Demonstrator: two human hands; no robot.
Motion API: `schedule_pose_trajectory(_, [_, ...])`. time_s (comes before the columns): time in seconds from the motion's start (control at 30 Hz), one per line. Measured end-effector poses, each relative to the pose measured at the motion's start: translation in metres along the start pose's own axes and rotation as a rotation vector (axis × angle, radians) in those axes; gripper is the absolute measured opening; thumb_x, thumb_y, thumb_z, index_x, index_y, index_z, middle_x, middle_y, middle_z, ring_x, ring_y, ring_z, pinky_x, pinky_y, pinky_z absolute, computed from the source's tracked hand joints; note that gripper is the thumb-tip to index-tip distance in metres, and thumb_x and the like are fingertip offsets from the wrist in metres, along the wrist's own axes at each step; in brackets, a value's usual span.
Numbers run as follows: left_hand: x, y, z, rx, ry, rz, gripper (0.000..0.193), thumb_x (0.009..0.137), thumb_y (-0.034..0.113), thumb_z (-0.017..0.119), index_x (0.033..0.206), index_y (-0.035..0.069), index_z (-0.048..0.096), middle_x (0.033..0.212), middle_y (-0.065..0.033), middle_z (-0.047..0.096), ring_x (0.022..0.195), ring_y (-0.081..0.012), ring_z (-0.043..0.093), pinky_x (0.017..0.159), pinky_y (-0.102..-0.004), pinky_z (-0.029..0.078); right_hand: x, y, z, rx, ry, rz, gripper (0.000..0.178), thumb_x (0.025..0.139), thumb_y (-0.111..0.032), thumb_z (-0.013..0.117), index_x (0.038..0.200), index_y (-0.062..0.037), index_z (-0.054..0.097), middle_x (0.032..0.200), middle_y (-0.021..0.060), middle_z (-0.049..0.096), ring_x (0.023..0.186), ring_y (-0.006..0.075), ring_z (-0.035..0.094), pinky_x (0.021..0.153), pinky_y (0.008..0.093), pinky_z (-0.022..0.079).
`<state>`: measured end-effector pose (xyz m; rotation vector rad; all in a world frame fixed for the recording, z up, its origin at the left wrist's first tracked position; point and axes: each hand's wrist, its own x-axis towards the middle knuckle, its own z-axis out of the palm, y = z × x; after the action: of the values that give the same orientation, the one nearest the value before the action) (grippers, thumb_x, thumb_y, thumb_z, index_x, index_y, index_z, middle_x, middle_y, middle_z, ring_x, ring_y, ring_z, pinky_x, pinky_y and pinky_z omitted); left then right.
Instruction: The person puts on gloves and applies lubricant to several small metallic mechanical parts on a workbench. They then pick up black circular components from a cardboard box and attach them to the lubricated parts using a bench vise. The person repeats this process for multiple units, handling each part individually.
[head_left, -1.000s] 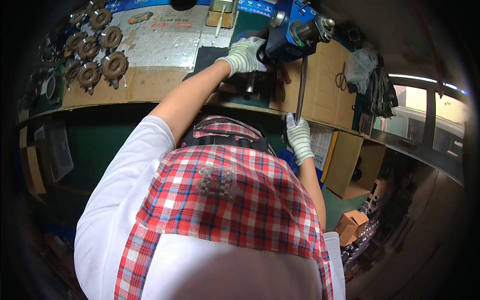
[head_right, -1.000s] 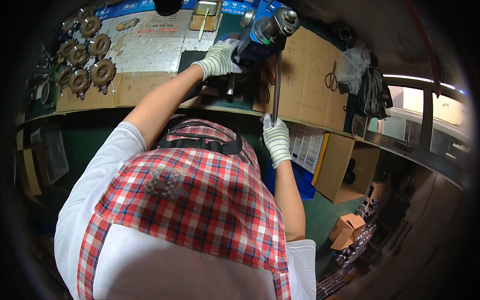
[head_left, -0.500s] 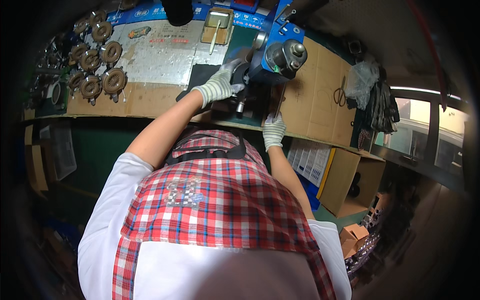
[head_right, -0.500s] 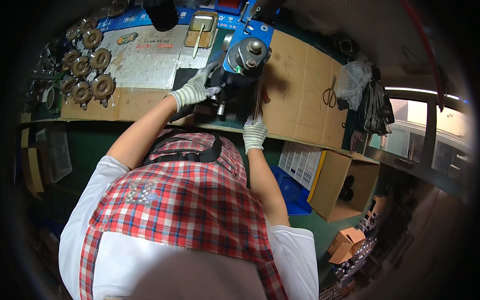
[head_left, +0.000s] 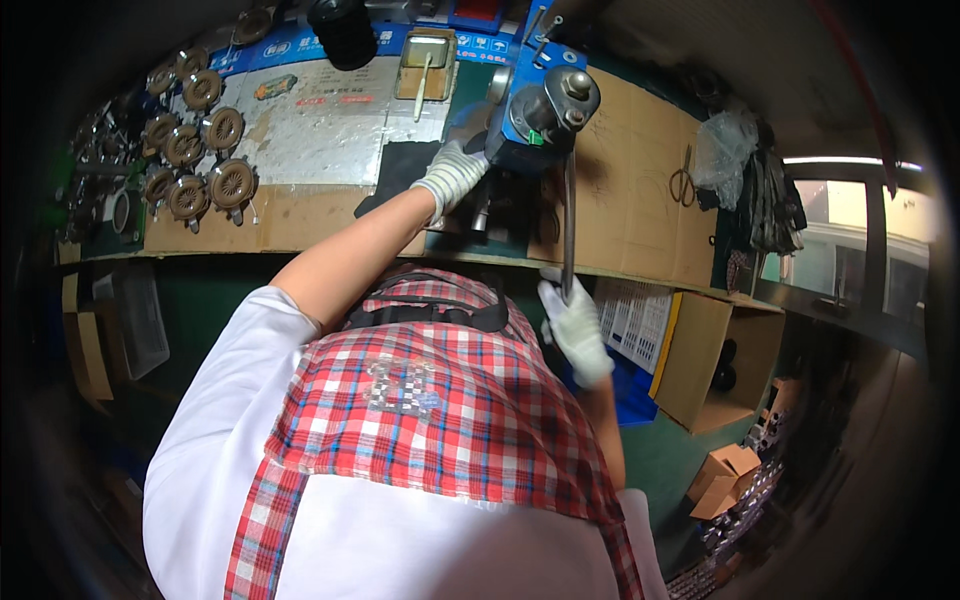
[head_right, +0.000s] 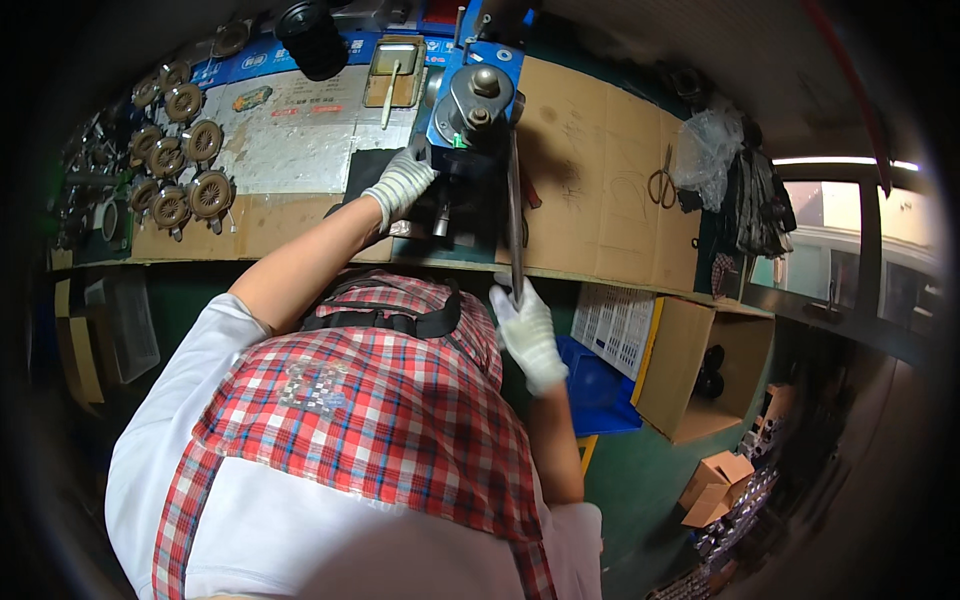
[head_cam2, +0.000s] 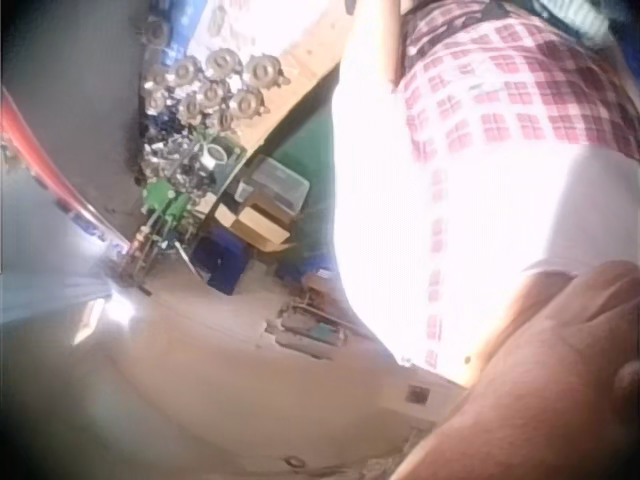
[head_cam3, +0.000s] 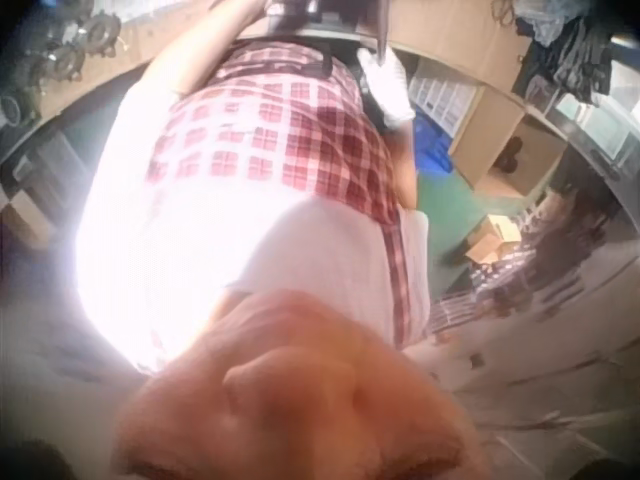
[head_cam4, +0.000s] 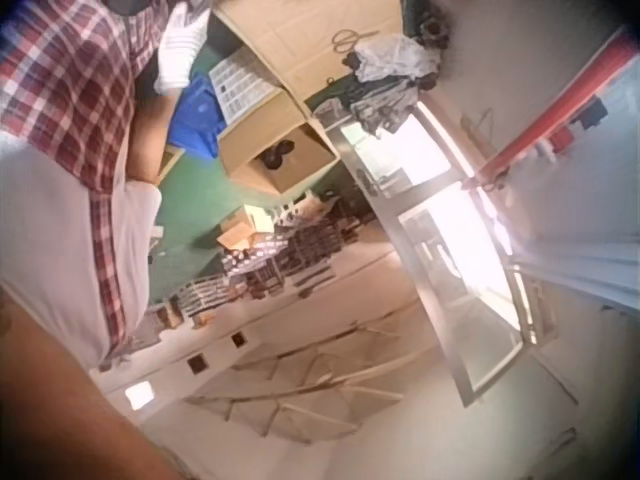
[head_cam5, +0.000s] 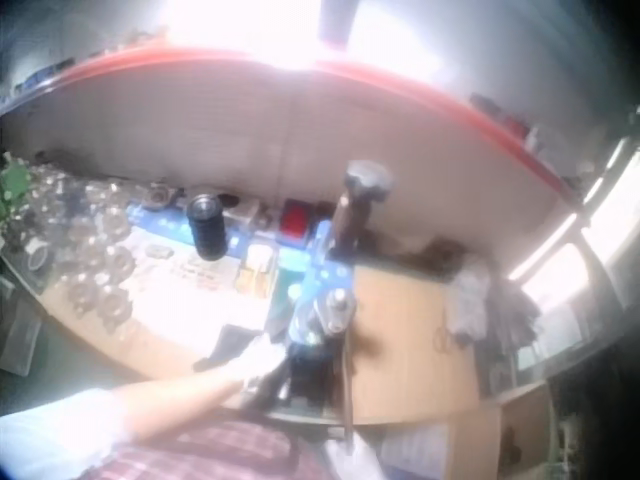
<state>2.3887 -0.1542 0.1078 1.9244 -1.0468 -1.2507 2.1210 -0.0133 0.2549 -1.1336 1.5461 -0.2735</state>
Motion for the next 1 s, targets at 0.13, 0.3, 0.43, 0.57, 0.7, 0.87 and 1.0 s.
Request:
schedule_pose_trajectory(0.13, [-0.023, 0.034, -0.02, -0.172, 0.001, 0.098, 0.074, 0.084, 0.055, 0.07, 0.127, -0.004, 0.061, 0.107, -0.0216, 0.07, 0.102, -0.0296, 0.066, 0.093, -0.0375, 0.048, -0.091, -0.074, -0.05, 0.479, -0.33, -0.194, 0.076, 0.097, -0.043, 0.062, 0.155, -0.0064, 0.028, 0.068, 0.0033, 0.052, 0.051, 0.0108, 0.053, 0.045, 0.0236, 0.044])
schedule_pose_trajectory(0.3, [-0.08, 0.061, -0.068, -0.23, -0.01, -0.019, 0.061, 0.081, 0.038, 0.075, 0.116, -0.01, 0.06, 0.102, -0.0219, 0.069, 0.091, -0.0256, 0.067, 0.081, -0.036, 0.054, -0.038, -0.033, -0.041, 0.728, -0.385, -0.159, 0.095, 0.092, -0.058, 0.063, 0.155, -0.0015, 0.022, 0.092, 0.0158, 0.062, 0.069, 0.0187, 0.064, 0.059, 0.0301, 0.056])
schedule_pose_trajectory(0.43, [-0.079, 0.011, -0.088, -0.254, 0.028, 0.055, 0.062, 0.083, 0.033, 0.076, 0.123, -0.01, 0.055, 0.108, -0.021, 0.068, 0.097, -0.0249, 0.066, 0.086, -0.0347, 0.053, 0.019, -0.051, 0.047, 0.562, -0.291, -0.019, 0.08, 0.097, -0.057, 0.057, 0.153, -0.0074, 0.029, 0.113, 0.0171, 0.061, 0.09, 0.0205, 0.067, 0.072, 0.0337, 0.058])
schedule_pose_trajectory(0.57, [-0.131, 0.019, -0.135, -0.241, 0.068, 0.264, 0.065, 0.082, 0.029, 0.081, 0.125, -0.009, 0.052, 0.109, -0.0187, 0.067, 0.1, -0.0253, 0.065, 0.09, -0.0356, 0.053, 0.049, -0.114, 0.127, 0.626, -0.355, -0.021, 0.061, 0.094, -0.051, 0.065, 0.138, -0.0126, 0.047, 0.114, 0.0081, 0.064, 0.09, 0.0183, 0.067, 0.07, 0.0306, 0.058])
schedule_pose_trajectory(0.7, [-0.145, 0.003, -0.188, -0.094, -0.008, 0.594, 0.059, 0.087, 0.029, 0.074, 0.131, -0.001, 0.048, 0.12, -0.0149, 0.059, 0.106, -0.0217, 0.06, 0.093, -0.0336, 0.05, 0.06, -0.131, 0.165, 0.546, -0.263, -0.52, 0.066, 0.085, -0.036, 0.08, 0.135, -0.0048, 0.05, 0.121, 0.0068, 0.063, 0.111, 0.0155, 0.06, 0.093, 0.0309, 0.051])
schedule_pose_trajectory(0.87, [-0.156, -0.007, -0.26, -0.354, -0.155, 0.214, 0.052, 0.101, 0.054, 0.049, 0.122, 0.007, 0.055, 0.123, -0.0095, 0.058, 0.104, -0.0178, 0.061, 0.09, -0.034, 0.052, 0.029, -0.157, 0.185, 0.156, -0.006, -0.886, 0.077, 0.072, -0.034, 0.085, 0.135, -0.0043, 0.051, 0.115, 0.0097, 0.058, 0.097, 0.022, 0.057, 0.093, 0.0328, 0.047])
schedule_pose_trajectory(1.0, [-0.167, 0.021, -0.297, -0.636, -0.488, 0.247, 0.067, 0.095, 0.05, 0.063, 0.144, 0.007, 0.048, 0.133, -0.0066, 0.058, 0.118, -0.0184, 0.058, 0.102, -0.0358, 0.047, 0.013, -0.172, 0.194, -0.153, 0.126, -1.284, 0.068, 0.076, -0.031, 0.083, 0.134, -0.0095, 0.054, 0.122, 0.0161, 0.058, 0.114, 0.0352, 0.06, 0.094, 0.0398, 0.052])
